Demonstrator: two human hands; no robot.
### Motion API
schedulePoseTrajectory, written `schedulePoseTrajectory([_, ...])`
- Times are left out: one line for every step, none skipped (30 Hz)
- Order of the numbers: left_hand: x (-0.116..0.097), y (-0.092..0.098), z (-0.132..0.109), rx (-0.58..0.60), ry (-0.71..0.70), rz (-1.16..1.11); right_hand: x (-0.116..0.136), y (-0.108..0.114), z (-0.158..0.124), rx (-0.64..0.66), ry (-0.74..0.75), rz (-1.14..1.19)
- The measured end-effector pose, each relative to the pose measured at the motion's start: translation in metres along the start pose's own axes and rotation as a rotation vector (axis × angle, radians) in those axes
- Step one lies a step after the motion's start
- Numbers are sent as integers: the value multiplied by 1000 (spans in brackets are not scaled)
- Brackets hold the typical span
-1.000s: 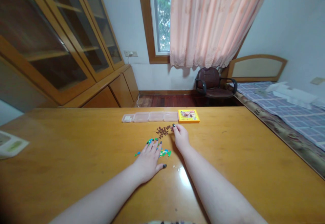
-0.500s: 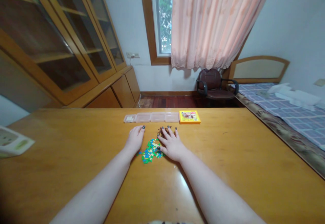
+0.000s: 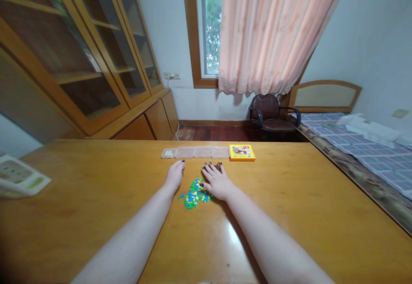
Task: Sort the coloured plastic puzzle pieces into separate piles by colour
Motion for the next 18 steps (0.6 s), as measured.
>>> schedulePoseTrajectory([0,0,0,4,-3,2,3,-1,4,15,26,-1])
schedulePoseTrajectory([1,-1,0,10,-7,5,5,-3,7,30,41,-2])
schedulePoseTrajectory([1,-1,0,17,-10,9,5,-4,11,43,49,-4])
schedulePoseTrajectory([1,-2,0,24,-12,13,5,-6,14,53,50,-7])
schedulePoseTrajectory([0,-2,0,32,-14,16,3,-7,16,56,41,-12])
schedulePoseTrajectory([0,-2,-1,39,-16,20,0,-8,18,55,26,-18])
schedulePoseTrajectory([0,-3,-1,45,-17,22,-4,-9,19,51,6,-25])
schedulePoseTrajectory([-1,-3,-1,50,-17,25,-9,-10,20,46,-16,-32])
schedulePoseTrajectory([-1,-3,-1,54,-17,26,-14,-10,19,41,-40,-38])
schedulePoseTrajectory([-1,-4,-2,57,-17,27,-19,-9,18,34,-64,-44])
schedulePoseTrajectory([-1,-4,-1,60,-15,29,-24,-7,16,27,-85,-50])
schedulePoseTrajectory([-1,-4,-1,62,-14,30,-29,-4,13,19,-103,-57])
schedulePoseTrajectory([-1,-5,-1,65,-13,31,-33,-1,10,8,-120,-66])
schedulePoseTrajectory([-1,-5,-2,69,-12,32,-36,3,6,0,-136,-74])
schedulePoseTrajectory([-1,-5,-2,72,-11,32,-38,7,1,-7,-151,-80])
schedulePoseTrajectory([-1,-5,-2,74,-11,31,-38,12,-4,-13,-162,-81])
schedulePoseTrajectory([-2,-5,-2,77,-10,29,-37,15,-10,-12,-154,-80])
schedulePoseTrajectory([-2,-5,-3,79,-10,28,-33,16,-15,-6,-133,-75])
Point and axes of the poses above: each hand's wrist, its own z-axis towards the middle knuckle, its own y-axis out of the back of the hand, x = y × z, the point moved 7 cm from there along z, towards the middle knuckle, and after that the axes turned 7 degrees about y, right-handed, at the moved point
